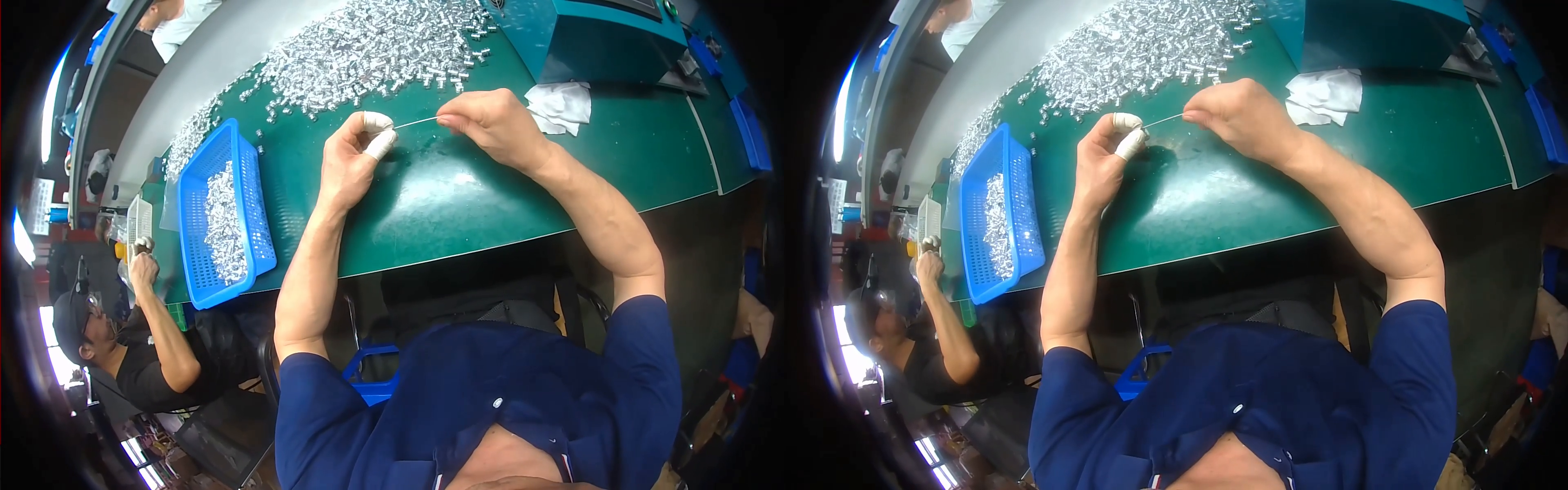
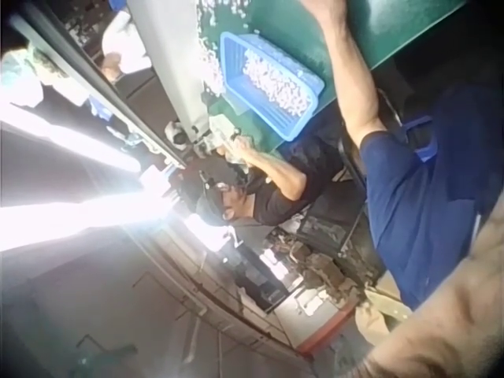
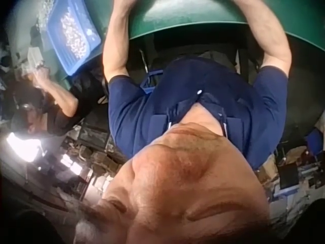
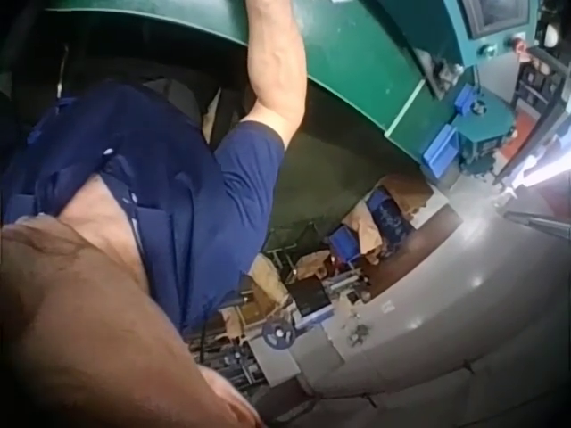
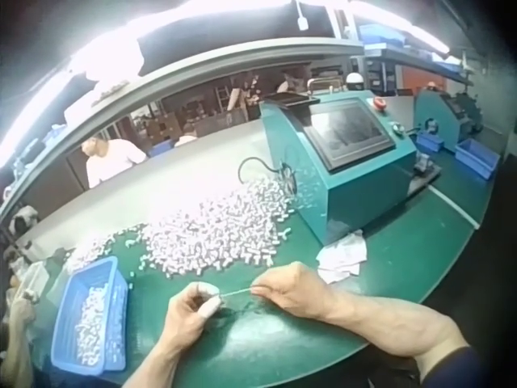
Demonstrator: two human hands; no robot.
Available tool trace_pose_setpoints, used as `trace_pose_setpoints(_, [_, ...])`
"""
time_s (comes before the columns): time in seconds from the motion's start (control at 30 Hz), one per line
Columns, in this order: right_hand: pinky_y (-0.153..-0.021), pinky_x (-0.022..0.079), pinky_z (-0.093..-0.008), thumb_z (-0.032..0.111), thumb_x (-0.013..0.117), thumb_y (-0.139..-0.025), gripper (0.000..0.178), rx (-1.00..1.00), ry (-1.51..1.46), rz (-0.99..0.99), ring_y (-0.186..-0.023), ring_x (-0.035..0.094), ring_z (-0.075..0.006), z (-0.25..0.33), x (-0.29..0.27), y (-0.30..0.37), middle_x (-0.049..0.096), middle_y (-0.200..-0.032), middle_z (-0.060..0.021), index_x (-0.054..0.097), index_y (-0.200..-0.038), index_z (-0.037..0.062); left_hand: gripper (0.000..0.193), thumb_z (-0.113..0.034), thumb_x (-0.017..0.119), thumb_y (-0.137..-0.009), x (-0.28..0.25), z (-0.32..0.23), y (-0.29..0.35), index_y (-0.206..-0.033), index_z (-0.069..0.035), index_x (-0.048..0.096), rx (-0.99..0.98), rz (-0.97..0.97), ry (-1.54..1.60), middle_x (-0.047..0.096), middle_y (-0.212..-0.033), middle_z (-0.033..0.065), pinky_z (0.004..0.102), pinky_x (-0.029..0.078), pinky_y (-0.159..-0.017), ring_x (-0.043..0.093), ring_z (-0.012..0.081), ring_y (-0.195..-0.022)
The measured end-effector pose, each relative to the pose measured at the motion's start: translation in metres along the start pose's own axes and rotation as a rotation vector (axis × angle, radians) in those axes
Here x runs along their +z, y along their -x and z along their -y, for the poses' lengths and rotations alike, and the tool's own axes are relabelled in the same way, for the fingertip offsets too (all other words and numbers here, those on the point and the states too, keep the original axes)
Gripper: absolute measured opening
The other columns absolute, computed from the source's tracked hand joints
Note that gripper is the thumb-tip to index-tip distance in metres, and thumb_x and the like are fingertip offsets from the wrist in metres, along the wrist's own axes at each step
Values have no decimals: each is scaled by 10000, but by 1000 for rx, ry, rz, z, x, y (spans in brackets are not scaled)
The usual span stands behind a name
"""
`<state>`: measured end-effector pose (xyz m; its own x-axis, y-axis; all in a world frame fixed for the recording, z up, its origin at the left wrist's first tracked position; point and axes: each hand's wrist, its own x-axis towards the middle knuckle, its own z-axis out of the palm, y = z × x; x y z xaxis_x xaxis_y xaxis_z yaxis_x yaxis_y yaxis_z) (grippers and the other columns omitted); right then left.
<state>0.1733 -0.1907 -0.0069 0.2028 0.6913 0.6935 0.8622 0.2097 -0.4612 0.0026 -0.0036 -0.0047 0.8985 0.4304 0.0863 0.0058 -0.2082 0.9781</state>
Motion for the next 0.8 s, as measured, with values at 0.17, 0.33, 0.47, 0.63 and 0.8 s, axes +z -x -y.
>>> trace_pose_setpoints(0.17, [-500,495,-235,231,664,-957,217,882,-749,286,-586,652,-117,5,-2,-3,668,-686,-39,702,-944,18,155,-67,717,-891,5,0,1,-1033,-43,661,265,-99,-380,669,-878,-7,250,498,-716,606,66,-800])
trace_pose_setpoints(0.33, [-563,505,-238,220,681,-939,246,424,-438,46,-631,659,-126,8,1,0,694,-727,-42,699,-1027,-9,157,-63,700,-913,3,4,-1,-1056,-21,652,67,-46,-129,680,-930,13,247,503,-769,621,86,-845])
trace_pose_setpoints(0.47, [-588,509,-250,213,685,-931,250,307,-223,138,-639,657,-140,6,-2,0,690,-704,-38,696,-1053,-4,150,-47,671,-935,3,3,-1,-1074,-2,637,-10,-10,-59,685,-958,45,262,511,-813,633,113,-871])
trace_pose_setpoints(0.63, [-578,506,-276,199,680,-927,239,947,-778,261,-651,665,-150,2,-4,-2,680,-692,-38,692,-1071,8,137,-52,650,-948,10,3,-2,-1077,-10,629,69,15,-90,696,-972,67,261,511,-810,635,121,-861])
trace_pose_setpoints(0.8, [-596,515,-309,129,706,-898,223,327,-263,29,-720,687,-178,11,-1,-5,704,-795,-78,690,-1080,1,137,-89,647,-958,1,4,-5,-1079,-27,634,28,20,79,707,-982,82,254,511,-795,641,126,-850])
